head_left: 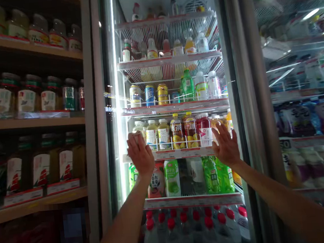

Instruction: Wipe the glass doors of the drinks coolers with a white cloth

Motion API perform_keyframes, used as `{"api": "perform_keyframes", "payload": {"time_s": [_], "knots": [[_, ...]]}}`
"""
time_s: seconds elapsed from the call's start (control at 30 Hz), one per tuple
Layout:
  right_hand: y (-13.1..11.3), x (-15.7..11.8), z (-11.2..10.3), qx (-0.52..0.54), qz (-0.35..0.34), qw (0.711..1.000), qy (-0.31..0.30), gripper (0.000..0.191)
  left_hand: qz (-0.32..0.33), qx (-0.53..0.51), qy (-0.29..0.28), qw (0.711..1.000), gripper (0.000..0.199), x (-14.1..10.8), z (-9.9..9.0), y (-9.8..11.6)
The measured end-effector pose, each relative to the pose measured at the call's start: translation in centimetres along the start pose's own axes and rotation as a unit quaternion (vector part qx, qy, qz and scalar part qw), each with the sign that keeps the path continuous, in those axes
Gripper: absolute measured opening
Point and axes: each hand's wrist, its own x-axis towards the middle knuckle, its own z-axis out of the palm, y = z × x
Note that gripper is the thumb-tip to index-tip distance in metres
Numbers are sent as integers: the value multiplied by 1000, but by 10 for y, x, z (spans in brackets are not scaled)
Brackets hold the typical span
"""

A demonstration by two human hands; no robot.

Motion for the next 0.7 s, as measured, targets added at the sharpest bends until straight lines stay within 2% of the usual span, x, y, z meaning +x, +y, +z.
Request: {"api": "perform_keyframes", "payload": {"time_s": [0.03, 0.13, 0.2, 0.23, 0.33, 0.4, 0.43, 0.47, 0.57, 0.6, 0.63, 0.7], "knots": [[0, 0, 0, 4, 3, 1000, 0, 62, 21, -3, -14, 1000, 55, -4, 1, 6], [1, 0, 0, 9, 0, 1000, -2, 62, 175, -26, -88, 980, 54, -23, 8, 34], [2, 0, -1, 6, -7, 1000, -4, 62, 221, -29, -110, 969, 53, -26, 9, 36], [3, -1, 0, 4, -10, 1000, -4, 62, 205, -23, -104, 973, 53, -22, 8, 28], [2, -1, 0, -3, -9, 1000, -2, 62, 58, 14, -43, 997, 51, -4, -2, -12], [2, -1, 1, -6, -5, 1000, -1, 62, -1, 32, -17, 999, 53, 0, -8, -28], [1, -1, 1, -6, -4, 1000, 0, 62, 5, 33, -20, 999, 54, -3, -9, -27], [1, -1, 1, -5, -4, 1000, 1, 61, 39, 26, -36, 998, 54, -9, -9, -21], [2, -1, 0, -4, -6, 1000, 1, 58, 199, -9, -99, 975, 53, -34, -3, 9], [2, -1, 0, -3, -6, 1000, -1, 57, 231, -15, -109, 967, 52, -40, -1, 15], [2, -1, 0, -2, -6, 1000, -4, 57, 243, -18, -112, 963, 51, -41, -1, 15], [2, -1, 0, 0, -3, 1000, -8, 57, 195, -6, -94, 976, 51, -36, -4, 0]]}}
